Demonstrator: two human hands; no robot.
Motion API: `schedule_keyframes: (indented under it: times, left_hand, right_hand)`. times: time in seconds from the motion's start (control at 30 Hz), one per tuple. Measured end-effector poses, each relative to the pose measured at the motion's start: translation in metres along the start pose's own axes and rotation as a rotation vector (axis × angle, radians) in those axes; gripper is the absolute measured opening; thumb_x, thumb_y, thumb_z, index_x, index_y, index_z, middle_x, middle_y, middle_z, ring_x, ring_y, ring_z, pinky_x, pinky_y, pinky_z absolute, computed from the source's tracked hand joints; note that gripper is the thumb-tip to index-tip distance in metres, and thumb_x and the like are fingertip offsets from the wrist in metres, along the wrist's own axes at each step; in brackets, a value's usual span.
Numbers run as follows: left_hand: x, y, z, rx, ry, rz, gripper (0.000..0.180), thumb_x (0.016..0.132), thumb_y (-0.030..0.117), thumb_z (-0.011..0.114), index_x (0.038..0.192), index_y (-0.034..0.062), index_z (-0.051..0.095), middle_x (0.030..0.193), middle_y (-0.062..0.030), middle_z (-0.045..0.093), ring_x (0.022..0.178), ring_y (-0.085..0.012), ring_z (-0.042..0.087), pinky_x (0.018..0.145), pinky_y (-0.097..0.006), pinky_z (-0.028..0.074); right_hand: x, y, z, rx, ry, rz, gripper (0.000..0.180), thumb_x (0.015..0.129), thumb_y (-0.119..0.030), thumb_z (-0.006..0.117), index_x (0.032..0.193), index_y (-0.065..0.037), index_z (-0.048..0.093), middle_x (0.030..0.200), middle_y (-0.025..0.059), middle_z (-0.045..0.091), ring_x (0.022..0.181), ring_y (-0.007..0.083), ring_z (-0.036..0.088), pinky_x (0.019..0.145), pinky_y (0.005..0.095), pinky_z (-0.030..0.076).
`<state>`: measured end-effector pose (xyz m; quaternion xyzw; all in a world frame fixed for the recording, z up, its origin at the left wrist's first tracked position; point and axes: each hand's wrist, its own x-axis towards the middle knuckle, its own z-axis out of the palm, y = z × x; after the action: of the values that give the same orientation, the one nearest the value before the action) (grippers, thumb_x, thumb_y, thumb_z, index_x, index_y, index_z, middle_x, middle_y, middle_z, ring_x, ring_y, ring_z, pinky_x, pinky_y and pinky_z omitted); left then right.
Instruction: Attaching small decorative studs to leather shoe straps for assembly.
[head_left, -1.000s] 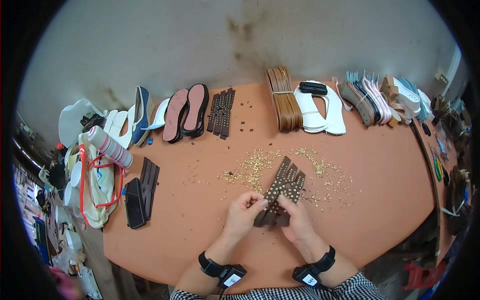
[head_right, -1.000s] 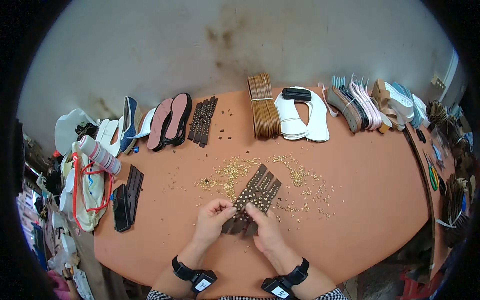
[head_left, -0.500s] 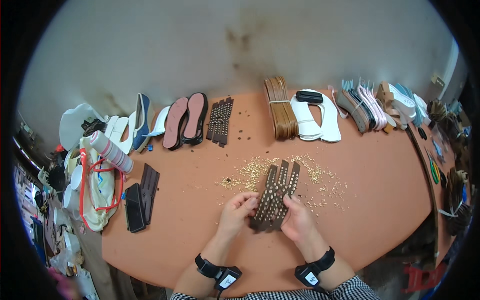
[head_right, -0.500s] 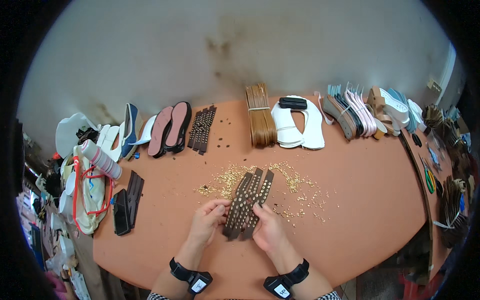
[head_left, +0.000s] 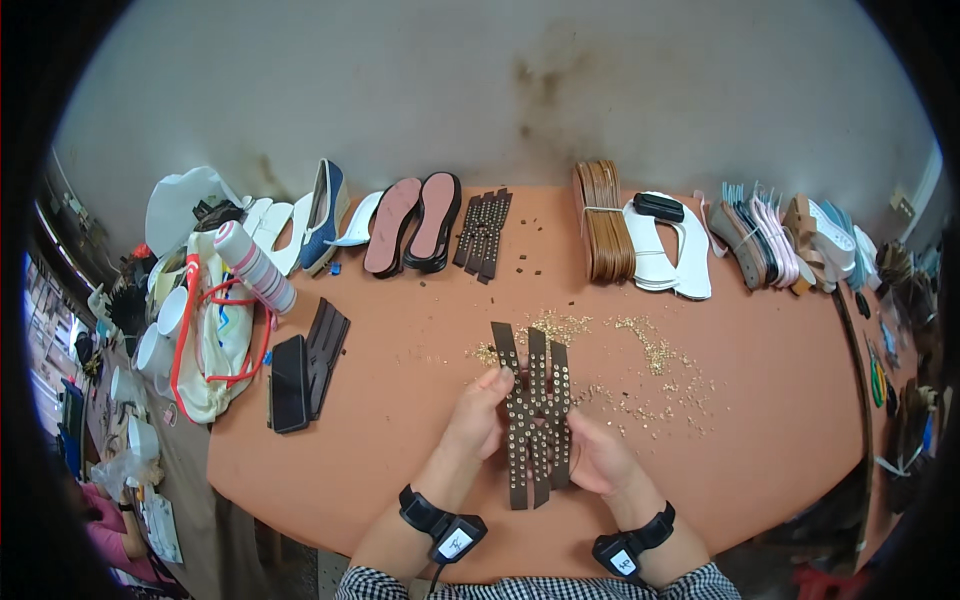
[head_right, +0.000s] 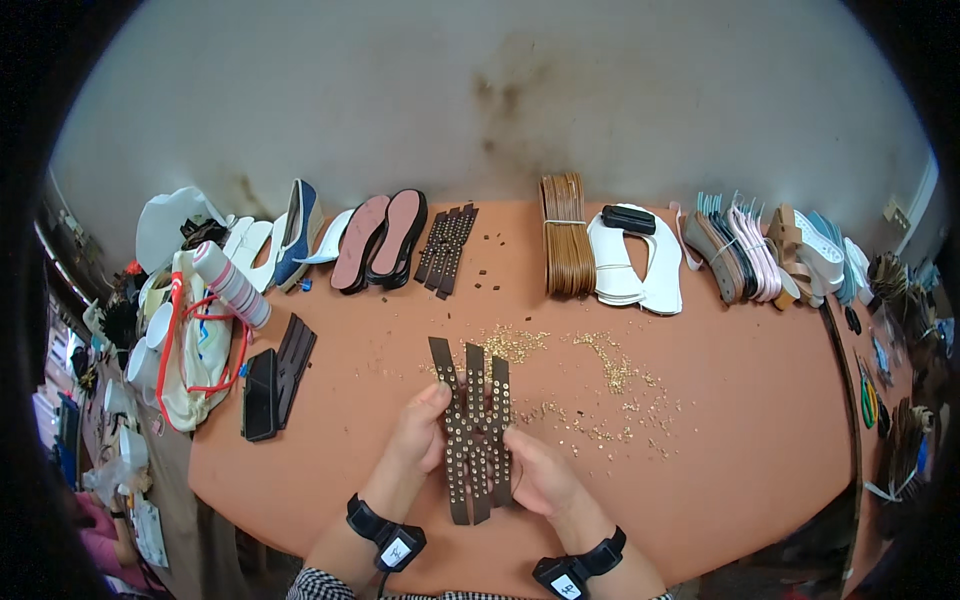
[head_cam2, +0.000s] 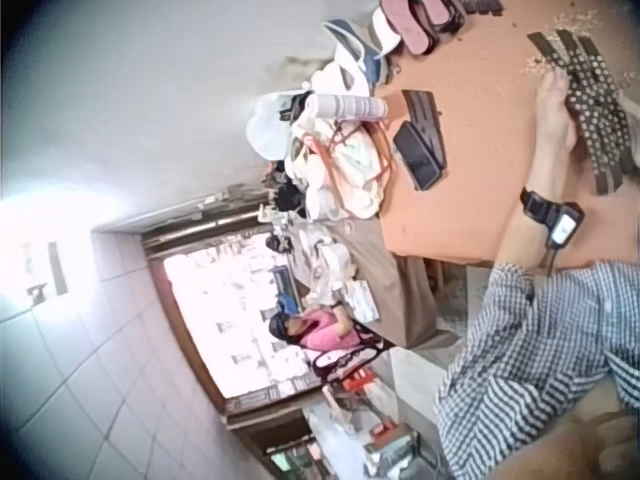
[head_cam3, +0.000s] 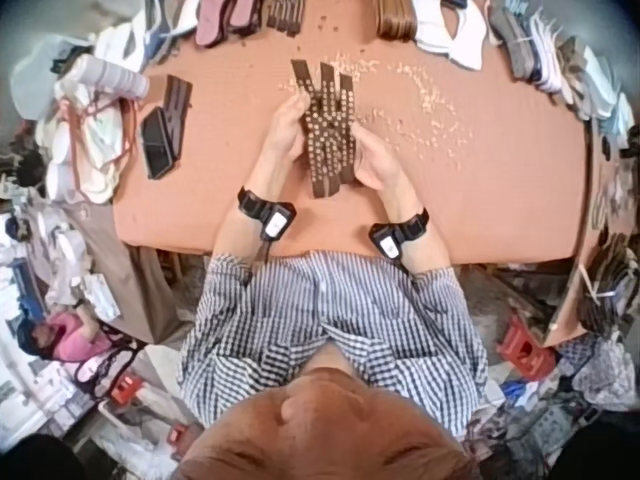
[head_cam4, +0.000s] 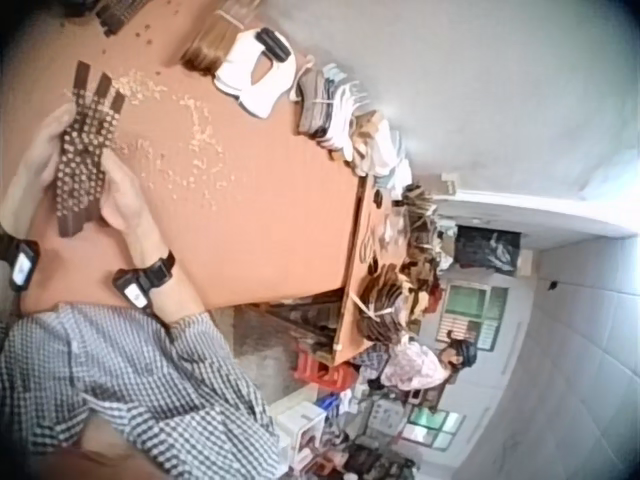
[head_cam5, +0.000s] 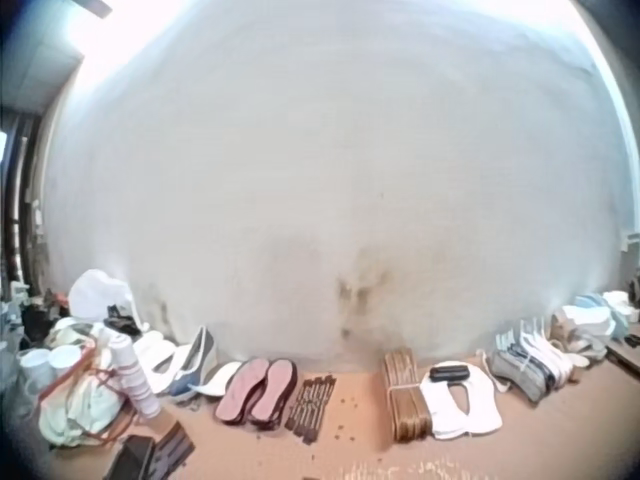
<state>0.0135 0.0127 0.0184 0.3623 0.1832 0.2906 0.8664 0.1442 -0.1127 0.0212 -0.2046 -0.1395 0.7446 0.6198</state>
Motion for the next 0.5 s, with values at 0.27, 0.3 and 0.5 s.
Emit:
schedule_keyframes:
  times: [0.27,0.3,0.5]
  left_hand:
    - [-0.002,0.004,0.000,-0.115,-0.018,-0.054,0.051,0.102,0.041,0.035,0.127,-0.0008,0.050,0.117,-0.0150,0.061,0.104,-0.0246,0.062,0.089,-0.041,0.053]
    - [-0.006,0.005,-0.002,-0.146,-0.044,-0.048,0.050,0.102,0.040,0.035,0.126,0.0000,0.051,0.115,-0.0137,0.062,0.102,-0.0230,0.063,0.087,-0.039,0.054]
    - [0.002,0.000,0.001,-0.135,-0.103,-0.066,0.041,0.100,0.033,0.045,0.120,-0.0012,0.055,0.108,-0.0130,0.064,0.095,-0.0208,0.065,0.085,-0.036,0.055]
  right_hand:
    - [0.002,0.001,0.002,-0.001,-0.065,0.018,0.051,0.104,-0.037,0.026,0.140,-0.002,0.035,0.129,0.0146,0.054,0.111,0.0257,0.059,0.094,0.0420,0.051]
    - [0.004,0.005,0.005,-0.021,-0.011,0.027,0.050,0.104,-0.036,0.027,0.139,-0.002,0.035,0.128,0.0145,0.054,0.111,0.0259,0.059,0.094,0.0422,0.051]
    - [0.001,0.005,-0.005,-0.136,0.053,0.041,0.050,0.103,-0.034,0.030,0.137,0.002,0.037,0.126,0.0165,0.055,0.113,0.0277,0.058,0.093,0.0434,0.051]
